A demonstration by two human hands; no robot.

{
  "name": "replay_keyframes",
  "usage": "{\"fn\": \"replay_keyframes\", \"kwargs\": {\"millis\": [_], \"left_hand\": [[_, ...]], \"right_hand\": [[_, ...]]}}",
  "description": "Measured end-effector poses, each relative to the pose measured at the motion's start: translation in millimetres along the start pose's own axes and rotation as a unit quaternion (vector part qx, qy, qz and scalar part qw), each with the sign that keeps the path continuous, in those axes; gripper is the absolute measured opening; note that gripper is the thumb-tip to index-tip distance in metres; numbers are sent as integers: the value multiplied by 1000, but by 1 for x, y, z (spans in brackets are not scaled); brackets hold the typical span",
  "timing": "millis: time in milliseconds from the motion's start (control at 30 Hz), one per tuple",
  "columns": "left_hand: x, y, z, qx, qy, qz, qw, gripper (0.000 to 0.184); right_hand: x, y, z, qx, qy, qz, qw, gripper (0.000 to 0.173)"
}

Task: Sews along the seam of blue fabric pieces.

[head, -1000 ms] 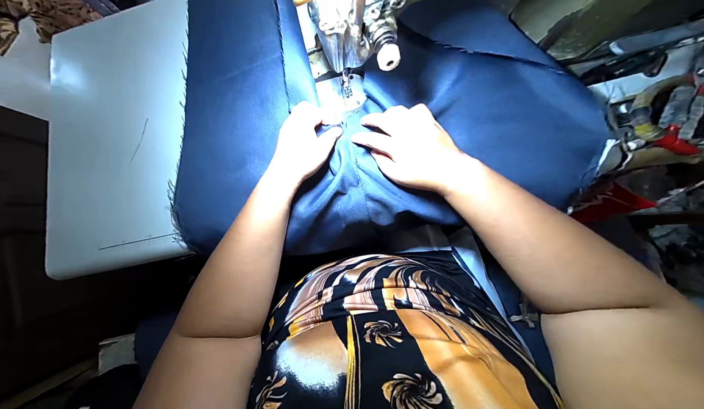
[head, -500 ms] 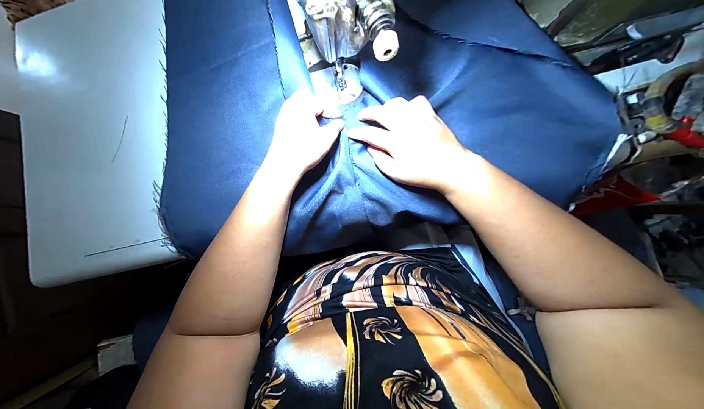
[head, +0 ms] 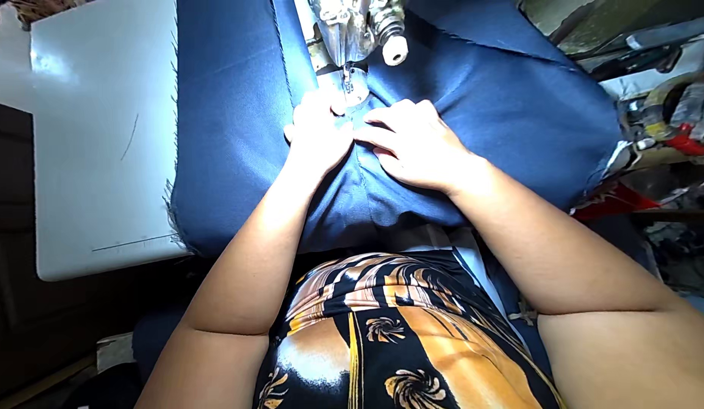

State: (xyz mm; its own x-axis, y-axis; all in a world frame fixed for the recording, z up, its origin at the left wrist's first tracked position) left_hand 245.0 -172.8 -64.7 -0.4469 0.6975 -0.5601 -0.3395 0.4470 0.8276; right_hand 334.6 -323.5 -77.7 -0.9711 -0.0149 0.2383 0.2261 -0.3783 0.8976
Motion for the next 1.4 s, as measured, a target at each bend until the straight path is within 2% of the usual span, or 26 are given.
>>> {"fn": "replay_keyframes", "kwargs": {"millis": [67,167,233,300,400,467,567,767,1033,1400], "left_hand": [[1,2,3,2,-6,-14,1000,36],[-2,4,3,1,-20,50,999,20],[-14,7,-9,-41,-69,145,986,17],[-24,6,-23,-78,-160,225,958,20],[-21,-1,-41,-65,-246,260,931,33],[-11,-3,-46,-28,-272,228,934,39],[0,-3,-49,21,-262,179,948,44],[6,-9,-52,4,-232,170,958,45],[4,-9,-14,-9,-212,190,958,44],[4,-8,-3,2,-176,179,968,45]], "right_hand": [[-1,0,0,-2,5,-2,1000,43],[-2,-1,0,8,0,-1,1000,43],[-2,-1,-1,8,-4,0,1000,43],[-1,1,0,5,0,2,1000,42],[-1,1,-1,4,-2,4,1000,42],[-1,0,0,6,-4,5,1000,42],[-2,-1,-1,4,-3,10,1000,42],[-5,0,2,10,2,5,1000,42],[-32,3,28,24,-3,-19,1000,43],[-43,1,35,39,-19,-19,999,45]]}}
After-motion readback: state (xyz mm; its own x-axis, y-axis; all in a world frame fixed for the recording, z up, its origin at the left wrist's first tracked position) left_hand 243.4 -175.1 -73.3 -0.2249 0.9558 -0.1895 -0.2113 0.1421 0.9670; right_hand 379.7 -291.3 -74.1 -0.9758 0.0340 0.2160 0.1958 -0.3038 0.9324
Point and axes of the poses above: each hand's wrist, its own z-axis towards the middle knuckle, its own y-axis out of the back of the hand, x = y × z, the point moved 4 cm from there along z, towards the middle knuckle, and after that the axes turned 2 degrees about -x, right-handed, at the moved point
